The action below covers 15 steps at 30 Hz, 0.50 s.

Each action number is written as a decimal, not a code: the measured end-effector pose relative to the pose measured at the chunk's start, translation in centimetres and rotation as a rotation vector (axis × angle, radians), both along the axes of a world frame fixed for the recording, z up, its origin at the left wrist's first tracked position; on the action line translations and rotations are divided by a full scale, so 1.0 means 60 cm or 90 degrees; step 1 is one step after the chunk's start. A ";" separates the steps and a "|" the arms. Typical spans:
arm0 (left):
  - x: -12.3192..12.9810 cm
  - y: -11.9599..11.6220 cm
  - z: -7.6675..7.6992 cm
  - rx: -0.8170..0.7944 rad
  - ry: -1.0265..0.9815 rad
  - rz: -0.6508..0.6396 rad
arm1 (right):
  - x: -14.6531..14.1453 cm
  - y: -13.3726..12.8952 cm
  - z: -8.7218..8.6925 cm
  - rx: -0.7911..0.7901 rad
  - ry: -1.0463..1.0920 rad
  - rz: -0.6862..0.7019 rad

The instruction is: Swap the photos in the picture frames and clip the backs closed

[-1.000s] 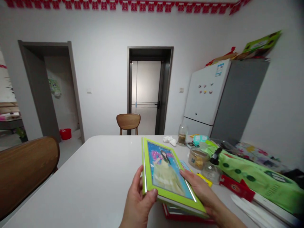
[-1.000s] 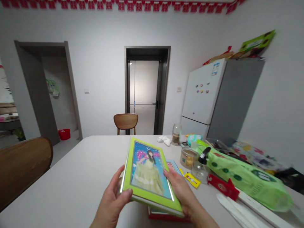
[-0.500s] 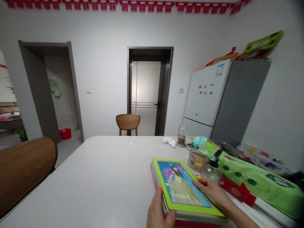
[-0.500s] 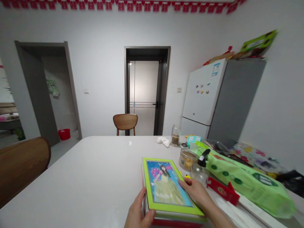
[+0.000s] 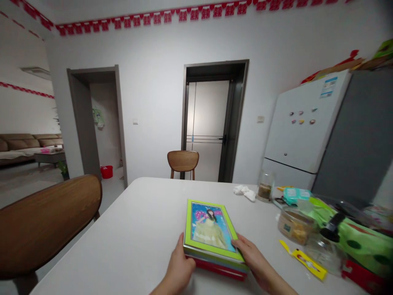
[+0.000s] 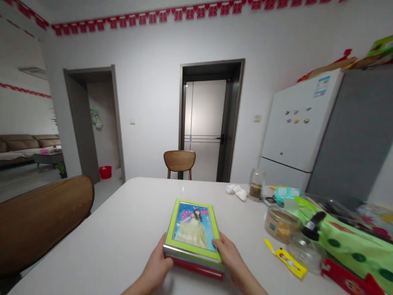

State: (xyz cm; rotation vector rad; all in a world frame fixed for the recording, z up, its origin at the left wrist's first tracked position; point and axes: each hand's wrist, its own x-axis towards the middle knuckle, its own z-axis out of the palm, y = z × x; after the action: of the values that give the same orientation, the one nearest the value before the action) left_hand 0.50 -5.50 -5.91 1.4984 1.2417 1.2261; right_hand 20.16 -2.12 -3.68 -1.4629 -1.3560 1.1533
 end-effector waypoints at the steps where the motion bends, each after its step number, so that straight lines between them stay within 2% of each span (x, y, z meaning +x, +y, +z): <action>1: -0.022 0.010 0.002 -0.007 0.001 0.023 | -0.028 0.015 0.004 0.006 0.007 0.026; 4: -0.075 0.037 0.006 -0.022 0.002 0.084 | -0.093 0.054 0.012 0.023 0.016 0.065; 8: -0.109 0.055 0.008 -0.020 -0.003 0.122 | -0.135 0.085 0.011 0.043 0.006 0.064; 11: -0.118 0.060 0.003 -0.026 -0.015 0.143 | -0.137 0.098 0.003 0.056 -0.011 0.033; 15: -0.140 0.065 -0.001 -0.041 -0.048 0.200 | -0.112 0.113 -0.005 0.078 -0.040 -0.055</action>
State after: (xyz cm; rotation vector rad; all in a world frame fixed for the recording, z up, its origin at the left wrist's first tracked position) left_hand -7.92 -1.61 -5.95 1.2310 1.4906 1.4158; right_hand 13.42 4.67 -3.99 -1.4647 -1.3673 0.9607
